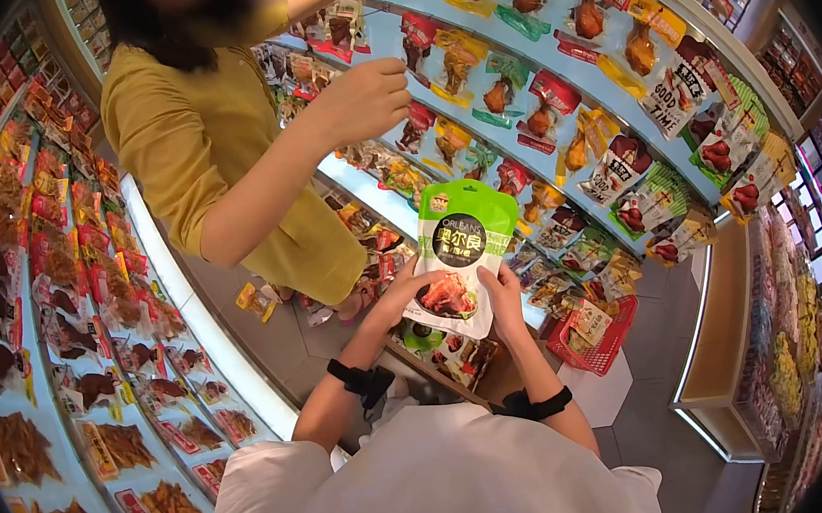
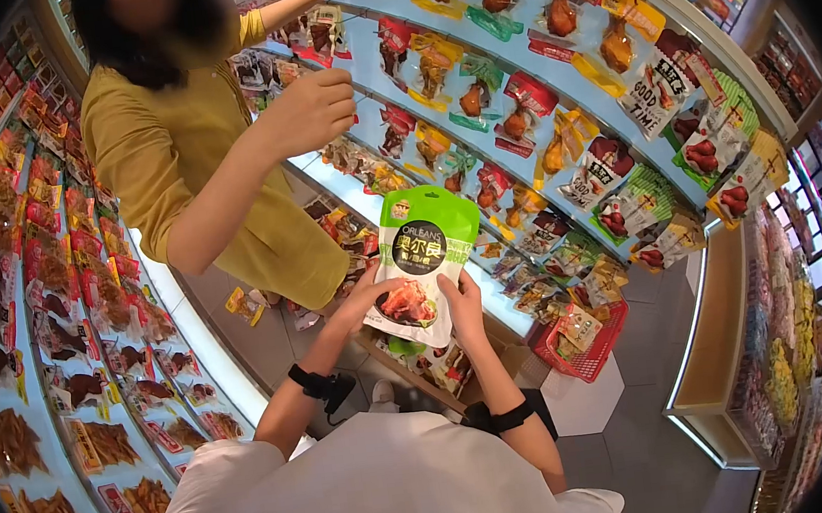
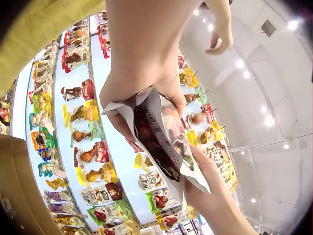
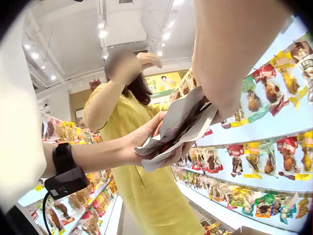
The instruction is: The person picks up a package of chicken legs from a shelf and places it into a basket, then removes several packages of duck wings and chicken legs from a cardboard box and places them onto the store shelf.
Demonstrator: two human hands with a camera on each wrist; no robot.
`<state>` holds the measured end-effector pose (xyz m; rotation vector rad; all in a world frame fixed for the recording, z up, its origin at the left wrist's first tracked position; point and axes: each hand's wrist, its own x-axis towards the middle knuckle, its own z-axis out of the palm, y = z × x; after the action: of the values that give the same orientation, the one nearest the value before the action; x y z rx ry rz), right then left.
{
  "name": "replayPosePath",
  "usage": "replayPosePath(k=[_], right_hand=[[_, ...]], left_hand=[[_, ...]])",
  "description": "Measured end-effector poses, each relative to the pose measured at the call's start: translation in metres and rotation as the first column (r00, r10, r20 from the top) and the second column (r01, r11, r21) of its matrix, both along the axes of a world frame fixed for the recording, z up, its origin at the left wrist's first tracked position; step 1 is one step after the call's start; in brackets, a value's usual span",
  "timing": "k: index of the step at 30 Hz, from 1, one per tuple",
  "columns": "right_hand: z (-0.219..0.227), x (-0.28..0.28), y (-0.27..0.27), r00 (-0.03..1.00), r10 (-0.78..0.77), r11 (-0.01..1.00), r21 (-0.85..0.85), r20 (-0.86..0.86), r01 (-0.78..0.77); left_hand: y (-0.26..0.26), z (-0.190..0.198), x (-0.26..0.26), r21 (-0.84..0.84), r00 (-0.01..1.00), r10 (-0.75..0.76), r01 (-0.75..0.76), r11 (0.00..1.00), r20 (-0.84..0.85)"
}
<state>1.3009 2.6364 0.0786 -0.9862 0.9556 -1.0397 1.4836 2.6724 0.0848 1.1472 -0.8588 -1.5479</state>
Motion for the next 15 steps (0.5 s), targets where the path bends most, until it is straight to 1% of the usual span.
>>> replayPosePath(k=[1, 2, 4, 5, 6, 8, 9, 12, 13, 14, 15], right_hand=[[0.003, 0.006, -0.004, 1.000, 0.027, 0.999, -0.027, 0.005, -0.026], [0.012, 0.012, -0.004, 0.998, 0.063, 0.997, -0.033, 0.004, -0.062], [0.026, 0.024, 0.000, 0.996, 0.084, 0.995, -0.058, 0.023, -0.082], [0.028, 0.030, 0.001, 0.996, 0.085, 0.990, -0.112, 0.010, -0.083], [0.027, 0.032, 0.003, 0.994, 0.100, 0.987, -0.120, -0.038, -0.104], [0.026, 0.036, 0.005, 0.983, 0.127, 0.980, -0.138, -0.132, -0.145], [0.030, 0.038, 0.007, 0.973, 0.134, 0.984, -0.092, -0.185, -0.153], [0.029, 0.040, 0.007, 0.954, 0.177, 0.971, -0.112, -0.241, -0.209], [0.028, 0.043, 0.008, 0.965, 0.174, 0.961, -0.179, -0.195, -0.209], [0.036, 0.044, 0.009, 0.949, 0.207, 0.950, -0.182, -0.240, -0.253], [0.029, 0.046, 0.010, 0.955, 0.182, 0.953, -0.197, -0.233, -0.230]], left_hand=[[-0.003, 0.004, 0.007, 0.004, 1.000, -0.006, 0.006, 1.000, -0.017], [-0.011, -0.005, 0.016, -0.027, 1.000, -0.025, 0.025, 0.999, -0.013], [-0.021, -0.020, 0.029, -0.003, 1.000, 0.011, -0.011, 1.000, -0.011], [-0.021, -0.021, 0.033, -0.053, 0.994, 0.105, -0.104, 0.993, 0.016], [-0.023, -0.022, 0.038, -0.075, 0.989, 0.150, -0.149, 0.986, 0.010], [-0.026, -0.026, 0.045, -0.107, 0.976, 0.213, -0.218, 0.970, -0.051], [-0.028, -0.028, 0.048, -0.116, 0.967, 0.239, -0.248, 0.962, -0.085], [-0.031, -0.036, 0.059, -0.136, 0.940, 0.288, -0.314, 0.940, -0.184], [-0.032, -0.038, 0.063, -0.144, 0.930, 0.299, -0.333, 0.932, -0.212], [-0.032, -0.038, 0.067, -0.155, 0.921, 0.308, -0.349, 0.924, -0.238], [-0.031, -0.038, 0.071, -0.164, 0.912, 0.313, -0.363, 0.917, -0.264]])
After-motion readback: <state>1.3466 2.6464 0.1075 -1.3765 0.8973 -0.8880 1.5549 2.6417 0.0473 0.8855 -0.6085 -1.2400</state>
